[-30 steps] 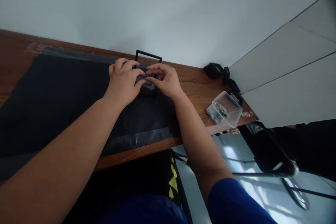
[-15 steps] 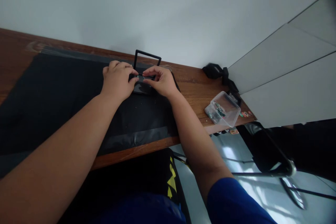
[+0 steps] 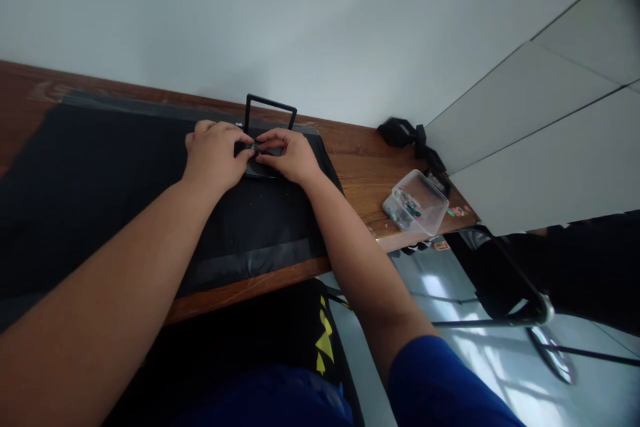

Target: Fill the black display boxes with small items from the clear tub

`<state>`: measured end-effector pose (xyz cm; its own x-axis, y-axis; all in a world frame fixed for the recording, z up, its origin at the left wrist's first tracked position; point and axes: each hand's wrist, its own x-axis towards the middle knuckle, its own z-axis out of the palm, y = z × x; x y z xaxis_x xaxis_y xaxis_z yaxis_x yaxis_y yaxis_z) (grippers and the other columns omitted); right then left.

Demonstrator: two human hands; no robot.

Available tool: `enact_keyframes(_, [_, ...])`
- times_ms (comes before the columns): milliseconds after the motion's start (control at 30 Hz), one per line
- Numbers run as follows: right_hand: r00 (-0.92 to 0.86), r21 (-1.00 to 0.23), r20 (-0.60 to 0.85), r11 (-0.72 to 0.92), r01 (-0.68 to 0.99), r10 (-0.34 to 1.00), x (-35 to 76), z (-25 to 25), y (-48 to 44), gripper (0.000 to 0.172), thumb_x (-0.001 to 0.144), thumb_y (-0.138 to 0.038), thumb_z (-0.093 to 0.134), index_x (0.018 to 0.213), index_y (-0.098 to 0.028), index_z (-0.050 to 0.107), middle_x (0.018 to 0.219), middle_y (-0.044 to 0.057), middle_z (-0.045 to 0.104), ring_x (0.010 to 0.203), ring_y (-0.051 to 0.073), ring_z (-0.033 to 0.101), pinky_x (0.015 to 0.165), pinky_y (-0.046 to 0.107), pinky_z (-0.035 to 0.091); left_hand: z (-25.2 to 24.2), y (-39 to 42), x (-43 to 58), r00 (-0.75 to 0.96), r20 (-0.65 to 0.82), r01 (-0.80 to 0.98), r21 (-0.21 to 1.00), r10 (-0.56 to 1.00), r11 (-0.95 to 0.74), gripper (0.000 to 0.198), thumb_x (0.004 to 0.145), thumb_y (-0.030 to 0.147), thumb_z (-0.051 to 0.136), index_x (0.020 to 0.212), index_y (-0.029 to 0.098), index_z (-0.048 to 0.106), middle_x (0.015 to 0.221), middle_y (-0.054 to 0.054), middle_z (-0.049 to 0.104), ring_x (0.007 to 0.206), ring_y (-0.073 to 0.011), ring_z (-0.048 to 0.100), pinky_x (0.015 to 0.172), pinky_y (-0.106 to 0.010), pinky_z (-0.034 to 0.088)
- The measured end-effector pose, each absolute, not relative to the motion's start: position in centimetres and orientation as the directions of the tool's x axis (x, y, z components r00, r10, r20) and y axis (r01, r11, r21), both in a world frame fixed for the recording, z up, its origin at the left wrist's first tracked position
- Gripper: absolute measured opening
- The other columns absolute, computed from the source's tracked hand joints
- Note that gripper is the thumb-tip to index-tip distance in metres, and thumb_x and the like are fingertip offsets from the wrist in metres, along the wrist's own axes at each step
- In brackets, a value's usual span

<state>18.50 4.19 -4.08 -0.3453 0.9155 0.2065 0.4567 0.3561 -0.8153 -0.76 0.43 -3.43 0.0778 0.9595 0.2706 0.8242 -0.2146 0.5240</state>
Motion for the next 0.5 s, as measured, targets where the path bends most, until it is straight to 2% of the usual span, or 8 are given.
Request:
enact_keyframes(267, [-0.331, -0.82, 0.215, 0.354, 0.451, 0.919, 18.3, -4.2, 4.1, 0.038, 0.083, -0.01, 0.088, 0.118, -0.019, 0.077, 0.107, 0.004, 0.085, 0.111, 0.023, 0.084, 0.114, 0.043, 0.06, -3.6, 0.9, -0.8, 0.081, 0.222, 0.843, 0.505, 0.972, -0.186, 0.035, 0.097, 0.042, 0.064, 0.121, 0.031, 0.088, 0.151, -0.008, 0.074, 0.146, -0.0456, 0.052, 0.117, -0.067, 0.046])
enact_keyframes(500, [-0.299, -0.824, 0.173, 0.304, 0.478, 0.938, 18.4, -4.5, 4.2, 0.032, 0.084, -0.014, 0.09, 0.112, -0.02, 0.077, 0.111, 0.005, 0.085, 0.114, 0.024, 0.083, 0.112, 0.045, 0.062, -3.9, 1.5, -1.2, 0.095, 0.2, 0.803, 0.563, 0.975, -0.194, 0.035, 0.095, 0.044, 0.066, 0.12, 0.036, 0.089, 0.15, -0.006, 0.076, 0.151, -0.0438, 0.054, 0.121, -0.068, 0.045])
